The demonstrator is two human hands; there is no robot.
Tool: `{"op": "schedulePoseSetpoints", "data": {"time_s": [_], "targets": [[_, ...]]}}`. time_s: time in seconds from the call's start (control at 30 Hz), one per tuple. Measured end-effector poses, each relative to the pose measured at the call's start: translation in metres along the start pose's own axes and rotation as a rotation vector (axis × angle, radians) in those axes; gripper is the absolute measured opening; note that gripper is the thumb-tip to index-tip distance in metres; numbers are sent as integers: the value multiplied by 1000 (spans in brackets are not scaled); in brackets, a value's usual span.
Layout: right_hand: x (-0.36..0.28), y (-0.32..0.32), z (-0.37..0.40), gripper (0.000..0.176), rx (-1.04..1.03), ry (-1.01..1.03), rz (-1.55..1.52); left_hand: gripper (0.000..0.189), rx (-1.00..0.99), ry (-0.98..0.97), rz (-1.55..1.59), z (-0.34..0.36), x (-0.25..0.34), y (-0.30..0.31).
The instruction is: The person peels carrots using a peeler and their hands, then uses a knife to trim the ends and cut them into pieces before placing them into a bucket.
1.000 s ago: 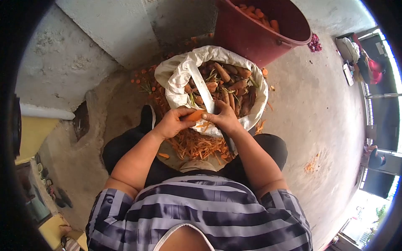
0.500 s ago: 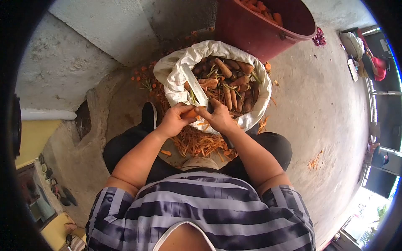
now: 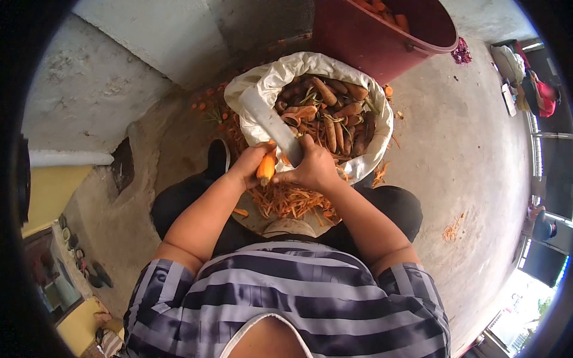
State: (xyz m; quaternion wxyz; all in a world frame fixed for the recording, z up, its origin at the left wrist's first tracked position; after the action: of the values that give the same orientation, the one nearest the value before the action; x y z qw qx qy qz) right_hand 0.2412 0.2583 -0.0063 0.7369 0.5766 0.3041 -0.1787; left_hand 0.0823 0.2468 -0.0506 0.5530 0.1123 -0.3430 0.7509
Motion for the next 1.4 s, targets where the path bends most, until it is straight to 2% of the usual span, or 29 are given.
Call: {"op": "schedulePoseSetpoints", "data": {"time_s": [0.03, 0.13, 0.17, 0.47, 0.57, 0.67, 0.77, 0.8, 0.87, 0.9, 1.0, 1.03, 1.13, 1.23, 1.33, 1.4], "targets": [[-7, 1, 3, 85, 4, 25, 34, 31, -71, 46, 142, -1, -2, -3], [-26, 5, 8, 82, -44, 45, 123, 31, -95, 82, 306, 1, -2, -9], [-25, 2, 8, 80, -8, 62, 121, 29, -43, 64, 323, 3, 0, -10], [-24, -3, 7, 74, 101, 87, 163, 26, 57, -94, 221, 3, 3, -13], [-27, -2, 6, 72, 55, 60, 220, 25, 83, -43, 254, -2, -2, -11], [-29, 3, 5, 71, -75, -19, 187, 25, 46, -12, 263, -16, -13, -4], [-9, 5, -3, 69, 65, -33, -31, 26, 3, -90, 216, -31, -20, 13], [-5, 11, -7, 64, 9, -110, -134, 27, 38, -206, 24, -28, -12, 11], [11, 4, -13, 58, 110, -116, -557, 30, 106, -439, -358, -19, 5, 7], [22, 1, -15, 58, -51, -287, -655, 34, 73, -590, -541, -10, 13, 4], [31, -1, -12, 63, -242, -472, -913, 44, -12, -772, -958, 17, 24, -10], [28, -6, -11, 65, -202, -449, -928, 41, 14, -745, -1005, 22, 27, -13], [36, -9, -12, 67, -206, -426, -893, 49, 33, -781, -1052, 19, 24, -10], [35, -7, -11, 67, -247, -414, -901, 51, -23, -659, -908, 14, 19, -9], [36, -6, -12, 55, -259, -407, -864, 50, 54, -738, -955, 16, 15, -12], [40, -9, -11, 53, -272, -488, -868, 46, 160, -864, -1105, 18, 13, -14]]}}
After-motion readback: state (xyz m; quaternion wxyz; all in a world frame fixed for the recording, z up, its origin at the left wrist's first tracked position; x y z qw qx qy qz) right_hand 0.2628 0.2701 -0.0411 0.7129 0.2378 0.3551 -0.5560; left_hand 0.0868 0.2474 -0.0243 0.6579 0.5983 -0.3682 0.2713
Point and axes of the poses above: each hand's wrist, its own z-axis away from the middle knuckle, its own y-axis out of the back of the hand, x = y × z, the point moved 2 cm from there along -z, towards the middle knuckle, and after that the axes turned 6 degrees about x, right-handed, at the moved point
